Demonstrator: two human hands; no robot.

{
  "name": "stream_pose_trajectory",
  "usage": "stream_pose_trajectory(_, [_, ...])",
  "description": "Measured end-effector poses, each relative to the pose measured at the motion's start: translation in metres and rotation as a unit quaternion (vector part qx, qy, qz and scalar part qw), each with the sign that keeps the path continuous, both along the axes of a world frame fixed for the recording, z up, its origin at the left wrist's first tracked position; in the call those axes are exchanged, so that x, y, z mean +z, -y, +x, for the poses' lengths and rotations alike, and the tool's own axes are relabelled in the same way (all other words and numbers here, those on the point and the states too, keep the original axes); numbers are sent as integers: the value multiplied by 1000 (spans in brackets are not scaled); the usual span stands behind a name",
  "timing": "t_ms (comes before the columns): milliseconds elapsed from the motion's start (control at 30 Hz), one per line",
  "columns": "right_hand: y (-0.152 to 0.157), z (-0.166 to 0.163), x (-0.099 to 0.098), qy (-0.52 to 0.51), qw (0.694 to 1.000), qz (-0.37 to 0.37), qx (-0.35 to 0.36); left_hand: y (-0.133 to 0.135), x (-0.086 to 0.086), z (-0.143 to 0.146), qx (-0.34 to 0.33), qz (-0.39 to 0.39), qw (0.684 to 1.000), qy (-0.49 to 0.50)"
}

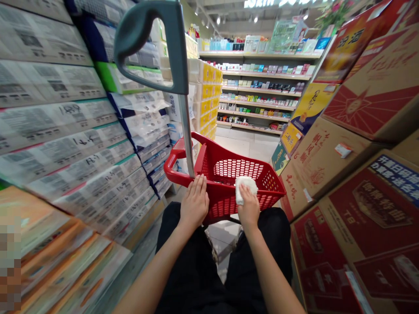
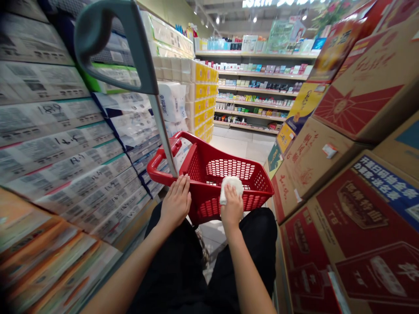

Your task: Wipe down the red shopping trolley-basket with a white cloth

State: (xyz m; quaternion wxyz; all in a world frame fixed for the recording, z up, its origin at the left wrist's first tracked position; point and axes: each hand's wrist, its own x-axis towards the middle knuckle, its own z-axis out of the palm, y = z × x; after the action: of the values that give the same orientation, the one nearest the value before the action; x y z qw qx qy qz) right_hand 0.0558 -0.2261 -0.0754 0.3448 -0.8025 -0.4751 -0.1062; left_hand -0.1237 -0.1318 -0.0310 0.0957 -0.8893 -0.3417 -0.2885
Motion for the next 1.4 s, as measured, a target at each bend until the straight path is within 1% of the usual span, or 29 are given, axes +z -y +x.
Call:
stream_pose_trajectory(33, [-11,-16,8,-8,1000,5,22,0,0,0,3,1,1000,-1])
stream_pose_trajectory(100, [-31,-50,24,-8,996,9,89,-1,0,-1,4,2,1000,-11])
stream_pose_trajectory(133, [-38,-64,31,-7,994,16,107,-1,0,-1,3,3,1000,-19])
stream_pose_trajectory(200, [-46,-80,38,-3,991,22,134,-1,0,-2,-2,3,1000,-29])
stream_pose_trajectory(233, [-45,-81,38,0,990,21,142,-1,1,-2,-1,3,1000,-29])
stream_pose_trajectory(300, [-37,-70,31,12,989,16,146,0,1,-2,6,3,1000,-19])
stream_pose_trajectory(367, [-20,-45,16,27,991,10,129,2,1,0,10,3,1000,-9])
stream_pose_trajectory(500, [17,15,-13,36,999,3,40,2,0,1,7,-1,1000,-1])
stream_pose_trajectory(567, [28,34,-19,30,1000,0,7,2,-1,2,6,-2,1000,3])
stream_pose_trajectory(633, [28,37,-17,17,1000,-1,-11,2,-1,2,4,-2,1000,5])
stream_pose_trajectory(667, [23,31,-14,8,1000,0,-13,2,-2,2,3,-2,1000,5])
stream_pose_trajectory(733, [7,9,-3,-7,1000,3,6,1,-2,2,3,-2,1000,5])
stream_pose_trajectory(867, [-31,-53,25,-10,994,18,106,0,-1,1,5,-3,1000,-3])
stream_pose_trajectory(933, [-42,-72,35,-9,990,22,139,0,-1,0,2,-3,1000,-11])
stream_pose_trajectory(967, [-43,-76,37,-9,989,21,149,0,-1,0,0,-3,1000,-13])
stream_pose_trajectory(1033, [-39,-70,34,-4,987,15,158,1,-1,0,2,-2,1000,-10])
stream_pose_trajectory(1100, [-27,-51,25,4,989,7,147,1,-1,1,6,-2,1000,-2])
stream_pose_trajectory(1267, [16,14,-7,11,999,-8,51,3,-1,3,7,-9,1000,7])
stream_pose_trajectory(1333, [25,31,-11,9,1000,-14,22,3,-2,3,6,-9,1000,8])
stream_pose_trajectory(1400, [24,34,-7,-2,1000,-22,4,3,-2,2,6,-8,1000,7])
